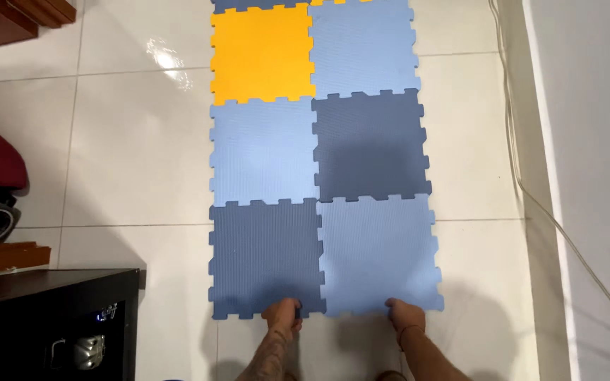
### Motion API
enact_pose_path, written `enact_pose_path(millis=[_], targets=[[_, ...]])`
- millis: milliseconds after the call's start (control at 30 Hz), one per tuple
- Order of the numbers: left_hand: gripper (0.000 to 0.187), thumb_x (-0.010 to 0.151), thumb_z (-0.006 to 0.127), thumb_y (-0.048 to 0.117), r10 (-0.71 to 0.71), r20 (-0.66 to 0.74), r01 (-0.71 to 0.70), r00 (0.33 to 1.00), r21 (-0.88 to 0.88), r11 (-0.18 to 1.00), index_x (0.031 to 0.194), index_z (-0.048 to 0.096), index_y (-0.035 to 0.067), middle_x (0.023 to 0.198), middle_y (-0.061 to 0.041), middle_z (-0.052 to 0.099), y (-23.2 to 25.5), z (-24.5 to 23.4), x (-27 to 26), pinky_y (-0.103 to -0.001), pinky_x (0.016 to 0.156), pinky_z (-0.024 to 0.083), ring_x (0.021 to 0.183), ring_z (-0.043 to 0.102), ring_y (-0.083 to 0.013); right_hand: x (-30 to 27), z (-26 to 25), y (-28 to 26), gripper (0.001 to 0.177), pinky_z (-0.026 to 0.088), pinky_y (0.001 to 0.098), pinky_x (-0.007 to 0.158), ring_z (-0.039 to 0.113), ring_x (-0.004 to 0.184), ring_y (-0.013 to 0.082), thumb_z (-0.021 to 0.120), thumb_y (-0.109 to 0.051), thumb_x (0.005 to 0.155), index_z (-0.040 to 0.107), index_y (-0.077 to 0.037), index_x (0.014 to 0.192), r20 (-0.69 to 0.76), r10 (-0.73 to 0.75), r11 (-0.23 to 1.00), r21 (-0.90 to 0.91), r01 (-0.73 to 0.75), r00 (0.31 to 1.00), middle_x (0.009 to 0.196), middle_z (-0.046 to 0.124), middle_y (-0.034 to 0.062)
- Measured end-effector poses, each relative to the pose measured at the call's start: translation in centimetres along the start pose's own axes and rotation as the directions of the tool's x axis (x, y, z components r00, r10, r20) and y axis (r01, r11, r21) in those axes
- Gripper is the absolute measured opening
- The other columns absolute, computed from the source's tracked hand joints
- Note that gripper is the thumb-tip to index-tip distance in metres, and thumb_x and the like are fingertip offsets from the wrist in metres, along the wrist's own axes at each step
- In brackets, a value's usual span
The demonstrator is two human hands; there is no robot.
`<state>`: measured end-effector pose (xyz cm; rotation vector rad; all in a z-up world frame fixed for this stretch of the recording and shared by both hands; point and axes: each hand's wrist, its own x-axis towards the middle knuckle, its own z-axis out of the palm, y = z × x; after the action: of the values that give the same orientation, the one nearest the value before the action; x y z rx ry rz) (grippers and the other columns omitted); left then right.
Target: Interlocking blue and yellow foam tiles on a tiled floor.
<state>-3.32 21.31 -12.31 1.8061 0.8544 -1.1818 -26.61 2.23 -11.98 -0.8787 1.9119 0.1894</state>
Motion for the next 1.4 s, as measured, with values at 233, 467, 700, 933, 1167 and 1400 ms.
enact_pose_path(millis=[233, 467, 700, 933, 1167, 1400], targets=[[0.080, 0.079, 0.068, -0.001, 0.068, -0.167, -0.079, 0.984, -0.057, 0.995, 0.141, 0.021, -0.018, 0.099, -0.024, 0.064, -0.6, 0.7, -1.3, -0.044, 0.066, 0.056, 0.081, 0.068, -0.0316, 5.5, 0.9, 2.8, 0.024, 0.045, 0.0409, 0.055, 0.051, 0.052, 0.0230, 0.079, -0.015, 0.078, 0.061, 0.000, 0.072, 0.149, 0.029, 0.936, 0.344, -0.079, 0.988, 0.060, 0.057, 0.0085], [0.063, 0.085, 0.072, 0.032, 0.634, -0.014, -0.399, 0.773, 0.766, 0.504, 0.136, 0.054, 0.000, 0.137, -0.020, 0.056, 0.1, 0.4, -3.9, -0.048, 0.107, 0.045, 0.125, 0.056, -0.0356, -5.3, -0.3, -2.2, 0.046, 0.050, 0.0467, 0.100, 0.059, 0.113, 0.0347, 0.076, -0.023, 0.079, 0.066, -0.001, 0.118, 0.003, -0.483, 0.740, -0.533, 0.410, 0.876, 0.120, 0.061, 0.0187], [0.084, 0.081, 0.079, 0.029, 0.413, 0.448, -0.467, 0.793, 0.882, -0.062, 0.153, 0.036, 0.024, 0.158, -0.019, 0.024, 4.5, 1.7, -12.2, -0.063, 0.119, 0.016, 0.145, 0.026, -0.0374, -9.1, 1.2, -5.2, 0.080, 0.041, 0.0474, 0.112, 0.041, 0.140, 0.0316, 0.083, -0.034, 0.074, 0.049, -0.033, 0.146, 0.454, -0.510, 0.261, -0.728, 0.634, 0.731, 0.155, 0.037, 0.0074], [0.085, 0.082, 0.073, 0.017, 0.313, 0.584, -0.494, 0.749, 0.807, -0.325, 0.156, 0.034, 0.023, 0.164, -0.021, 0.020, 3.6, 3.8, -13.7, -0.070, 0.116, 0.015, 0.151, 0.019, -0.0424, -11.7, 1.1, -8.7, 0.089, 0.036, 0.0474, 0.119, 0.035, 0.146, 0.0313, 0.087, -0.038, 0.076, 0.043, -0.033, 0.152, 0.473, -0.332, 0.164, -0.823, 0.544, 0.816, 0.159, 0.032, 0.0105], [0.071, 0.083, 0.068, 0.013, 0.453, 0.598, -0.614, 0.661, 0.778, -0.130, 0.149, 0.043, 0.011, 0.152, -0.020, 0.040, 2.3, 3.3, -13.5, -0.061, 0.116, 0.024, 0.141, 0.034, -0.0389, -11.3, -1.1, -6.5, 0.078, 0.040, 0.0408, 0.118, 0.043, 0.145, 0.0316, 0.085, -0.035, 0.078, 0.048, -0.018, 0.145, 0.581, -0.432, 0.213, -0.678, 0.704, 0.690, 0.162, 0.033, 0.0114], [0.045, 0.077, 0.076, 0.018, 0.625, 0.605, -0.792, 0.493, 0.609, 0.035, 0.117, 0.068, 0.000, 0.111, -0.019, 0.069, -3.7, -1.7, -29.5, -0.061, 0.106, 0.032, 0.109, 0.064, -0.0365, -30.6, -11.9, -5.1, 0.045, 0.053, 0.0399, 0.103, 0.066, 0.122, 0.0298, 0.074, -0.026, 0.085, 0.069, -0.018, 0.129, 0.305, -0.559, 0.559, -0.548, 0.622, 0.771, 0.134, 0.070, 0.0045]])
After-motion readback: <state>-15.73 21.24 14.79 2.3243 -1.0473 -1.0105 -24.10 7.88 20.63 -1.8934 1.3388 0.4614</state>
